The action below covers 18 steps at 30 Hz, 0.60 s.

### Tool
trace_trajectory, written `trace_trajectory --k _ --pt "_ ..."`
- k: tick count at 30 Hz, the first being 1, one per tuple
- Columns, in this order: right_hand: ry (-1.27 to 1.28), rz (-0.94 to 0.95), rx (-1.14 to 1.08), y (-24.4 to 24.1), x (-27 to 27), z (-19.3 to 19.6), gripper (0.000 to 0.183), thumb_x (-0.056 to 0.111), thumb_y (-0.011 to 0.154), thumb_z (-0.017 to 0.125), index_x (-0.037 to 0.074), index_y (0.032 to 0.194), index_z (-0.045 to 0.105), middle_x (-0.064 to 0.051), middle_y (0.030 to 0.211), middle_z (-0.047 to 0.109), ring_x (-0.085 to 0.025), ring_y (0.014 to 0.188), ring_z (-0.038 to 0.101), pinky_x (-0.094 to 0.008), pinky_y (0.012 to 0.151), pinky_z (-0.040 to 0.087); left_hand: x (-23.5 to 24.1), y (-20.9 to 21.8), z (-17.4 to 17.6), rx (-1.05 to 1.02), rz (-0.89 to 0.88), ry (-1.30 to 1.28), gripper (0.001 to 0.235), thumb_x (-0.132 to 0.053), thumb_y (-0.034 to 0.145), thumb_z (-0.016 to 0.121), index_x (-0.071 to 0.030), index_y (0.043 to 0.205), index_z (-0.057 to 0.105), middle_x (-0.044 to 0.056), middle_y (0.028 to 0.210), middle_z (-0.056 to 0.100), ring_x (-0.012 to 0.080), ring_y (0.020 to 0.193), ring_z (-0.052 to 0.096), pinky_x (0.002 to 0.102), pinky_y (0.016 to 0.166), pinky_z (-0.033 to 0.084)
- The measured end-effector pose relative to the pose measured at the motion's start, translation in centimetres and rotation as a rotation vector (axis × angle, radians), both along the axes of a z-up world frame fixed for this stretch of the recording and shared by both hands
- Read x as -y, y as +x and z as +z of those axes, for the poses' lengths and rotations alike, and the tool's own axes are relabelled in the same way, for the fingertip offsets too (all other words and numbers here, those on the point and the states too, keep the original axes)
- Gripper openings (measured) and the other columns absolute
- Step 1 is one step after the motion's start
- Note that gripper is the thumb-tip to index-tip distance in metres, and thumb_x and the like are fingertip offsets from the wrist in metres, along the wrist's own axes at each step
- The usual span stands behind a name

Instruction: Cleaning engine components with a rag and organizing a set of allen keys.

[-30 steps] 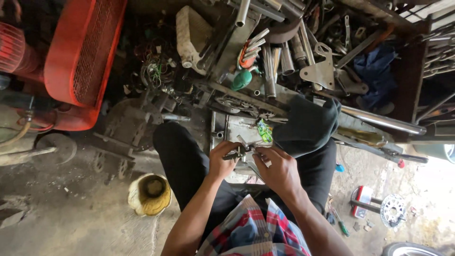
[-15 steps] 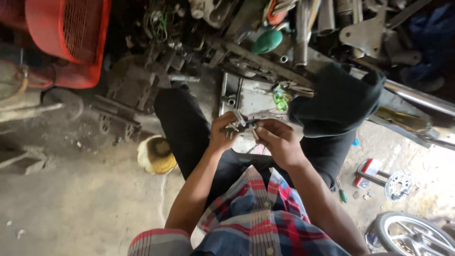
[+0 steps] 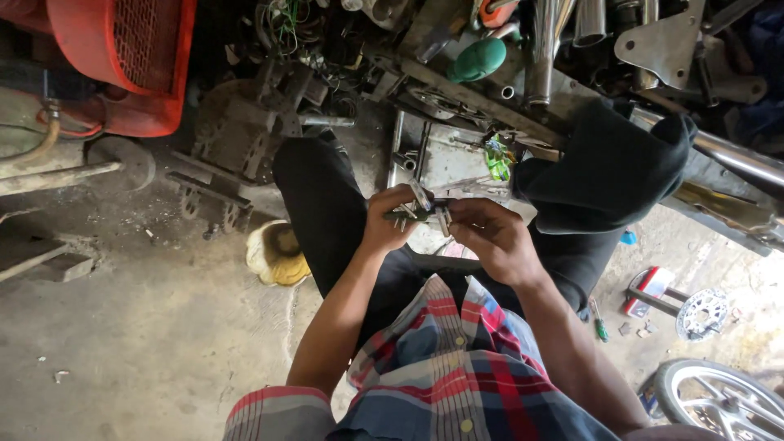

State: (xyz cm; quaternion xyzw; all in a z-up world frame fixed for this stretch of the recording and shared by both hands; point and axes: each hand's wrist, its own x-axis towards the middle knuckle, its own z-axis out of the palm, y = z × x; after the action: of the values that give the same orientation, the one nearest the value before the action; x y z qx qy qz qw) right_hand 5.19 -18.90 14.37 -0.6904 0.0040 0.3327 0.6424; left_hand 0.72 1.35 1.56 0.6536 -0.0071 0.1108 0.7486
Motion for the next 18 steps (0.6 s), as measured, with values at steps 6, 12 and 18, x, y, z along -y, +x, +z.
trace_trajectory --k 6,12,18 --pt "0.007 0.044 -0.028 0.4 0.0 1.0 0.036 0.001 0.094 0.069 -0.003 0.13 0.065 -0.007 0.106 0.072 -0.011 0.096 0.067 -0.027 0.087 0.056 0.2 0.0 -0.5 0.0 -0.039 0.007 0.022 0.003 0.082 0.08 -0.001 0.103 0.074 0.01 0.097 0.074 0.0198 0.084 0.074 0.029 0.072 0.056" --pt "-0.235 -0.031 0.133 -0.8 0.0 1.8 0.022 0.003 0.091 0.074 -0.003 0.112 0.074 -0.007 0.094 0.076 -0.008 0.079 0.066 -0.024 0.074 0.056 0.3 0.0 0.2 -0.004 -0.073 -0.006 0.023 0.005 0.085 0.076 0.0 0.108 0.076 0.012 0.101 0.076 0.02 0.09 0.075 0.03 0.077 0.058" --pt "-0.366 -0.061 0.253 -1.4 0.3 5.0 0.019 0.003 0.091 0.074 -0.004 0.108 0.079 -0.009 0.085 0.077 -0.01 0.073 0.065 -0.025 0.065 0.051 0.7 -0.1 0.4 0.029 -0.121 0.063 0.028 0.004 0.086 0.072 -0.002 0.113 0.076 0.012 0.11 0.078 0.0212 0.097 0.077 0.033 0.086 0.062"
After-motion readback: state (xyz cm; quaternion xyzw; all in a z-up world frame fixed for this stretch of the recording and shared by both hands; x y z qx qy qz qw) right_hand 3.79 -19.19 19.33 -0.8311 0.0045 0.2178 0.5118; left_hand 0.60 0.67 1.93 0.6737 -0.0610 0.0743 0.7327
